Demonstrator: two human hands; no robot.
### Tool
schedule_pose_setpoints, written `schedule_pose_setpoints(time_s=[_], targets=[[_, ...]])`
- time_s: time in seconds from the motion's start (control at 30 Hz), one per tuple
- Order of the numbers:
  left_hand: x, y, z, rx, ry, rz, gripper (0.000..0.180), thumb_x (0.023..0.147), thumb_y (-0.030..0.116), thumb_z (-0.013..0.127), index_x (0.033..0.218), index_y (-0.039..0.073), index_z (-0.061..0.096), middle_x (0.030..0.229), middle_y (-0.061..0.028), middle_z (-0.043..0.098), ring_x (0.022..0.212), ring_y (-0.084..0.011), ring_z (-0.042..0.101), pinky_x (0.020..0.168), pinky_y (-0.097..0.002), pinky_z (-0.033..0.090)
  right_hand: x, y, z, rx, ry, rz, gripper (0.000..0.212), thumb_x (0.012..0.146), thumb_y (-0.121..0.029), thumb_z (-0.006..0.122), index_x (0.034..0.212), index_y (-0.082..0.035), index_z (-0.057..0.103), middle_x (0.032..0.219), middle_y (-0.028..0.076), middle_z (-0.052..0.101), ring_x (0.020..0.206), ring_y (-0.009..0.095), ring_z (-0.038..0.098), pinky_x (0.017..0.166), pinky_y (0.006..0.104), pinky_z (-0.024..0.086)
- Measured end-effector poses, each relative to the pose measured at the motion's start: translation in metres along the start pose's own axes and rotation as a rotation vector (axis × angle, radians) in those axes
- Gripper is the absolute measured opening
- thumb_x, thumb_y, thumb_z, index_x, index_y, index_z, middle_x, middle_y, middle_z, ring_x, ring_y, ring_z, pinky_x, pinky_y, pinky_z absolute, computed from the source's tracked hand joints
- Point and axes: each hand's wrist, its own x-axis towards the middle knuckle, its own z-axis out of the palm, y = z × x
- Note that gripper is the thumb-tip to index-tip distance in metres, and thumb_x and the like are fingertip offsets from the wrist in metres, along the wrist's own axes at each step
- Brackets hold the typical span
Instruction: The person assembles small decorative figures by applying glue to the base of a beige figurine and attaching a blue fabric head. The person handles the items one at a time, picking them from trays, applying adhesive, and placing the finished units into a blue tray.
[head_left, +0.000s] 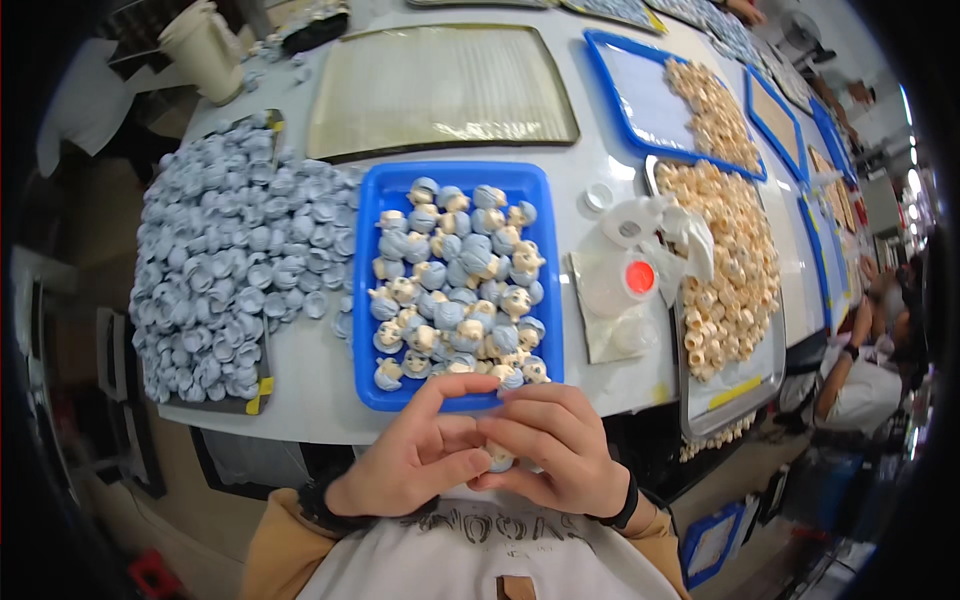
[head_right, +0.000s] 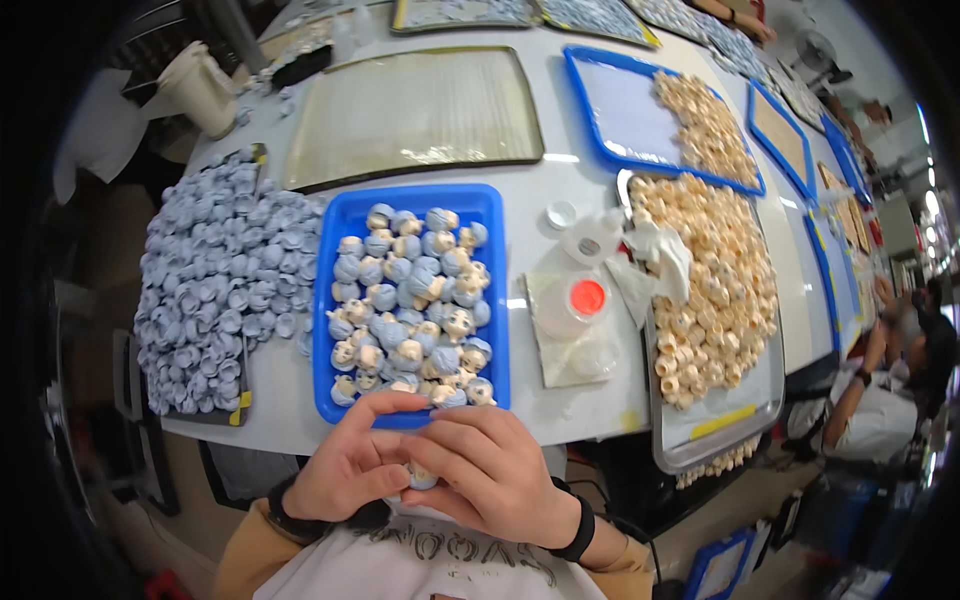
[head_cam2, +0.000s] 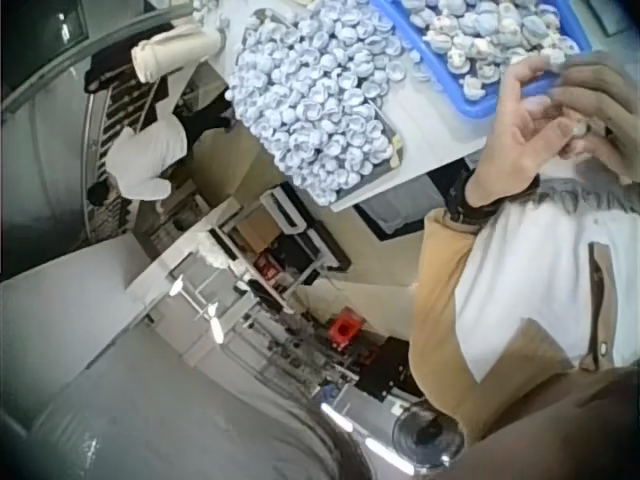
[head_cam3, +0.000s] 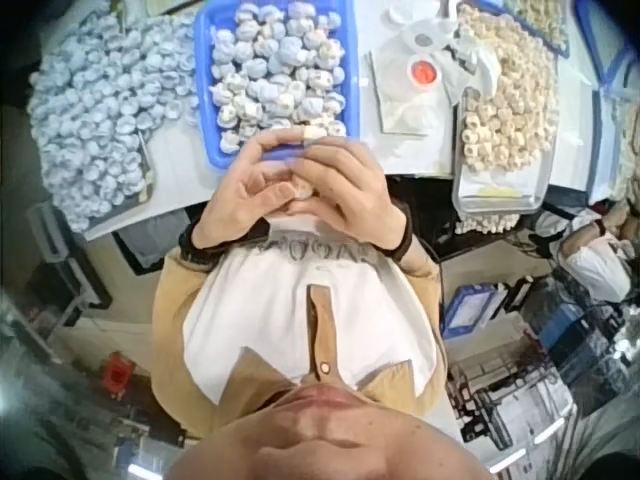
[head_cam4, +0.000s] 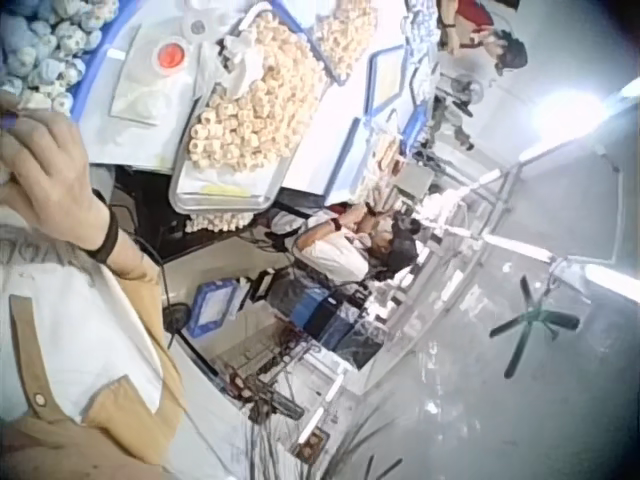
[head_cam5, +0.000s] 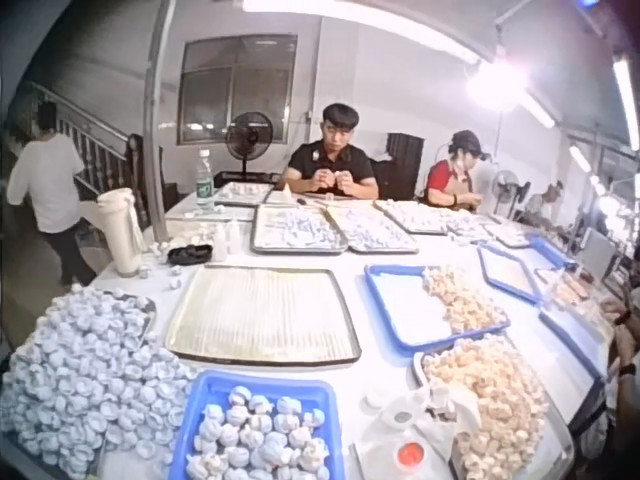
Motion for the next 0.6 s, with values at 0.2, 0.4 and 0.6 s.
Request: schedule_pose_setpoints(time_s=[0.2, 0.4, 0.6], targets=[[-0.011, 0.055, -0.012, 0.619, 0.238, 0.114, 0.034, 0.083, -0.002, 0.056, 0.115, -0.002, 0.046, 0.104, -0.0091, 0.057, 0.082, -0.0128, 0.062, 0.072, -0.024, 0.05, -0.001, -0.029, -0.023, 0.411, 0.181, -0.396, 0.063, 0.085, -0.025, 0.059, 0.137, -0.018, 0.024, 0.104, 0.02, 0.048, 0.077, 0.031, 0.058, 0.066, 0.0414, 0.05], [0.001, 0.041, 0.002, 0.541, 0.284, 0.501, 0.063, 0.075, 0.0, 0.064, 0.131, 0.003, 0.035, 0.14, -0.0131, 0.026, 0.123, -0.0234, 0.039, 0.097, -0.0361, 0.038, 0.026, -0.123, -0.013, 0.156, 0.505, -0.076, 0.038, 0.088, -0.024, 0.039, 0.123, -0.013, 0.03, 0.109, 0.011, 0.052, 0.083, 0.038, 0.058, 0.073, 0.0484, 0.048], [-0.046, 0.057, -0.029, 1.324, 0.463, 0.449, 0.059, 0.072, 0.012, 0.069, 0.125, 0.003, 0.044, 0.131, -0.0176, 0.038, 0.119, -0.029, 0.043, 0.094, -0.0376, 0.039, -0.005, -0.057, -0.055, -0.043, 0.263, -0.521, 0.084, 0.09, 0.002, 0.039, 0.138, -0.043, -0.013, 0.14, 0.02, 0.024, 0.081, 0.033, 0.058, 0.06, 0.0442, 0.048]])
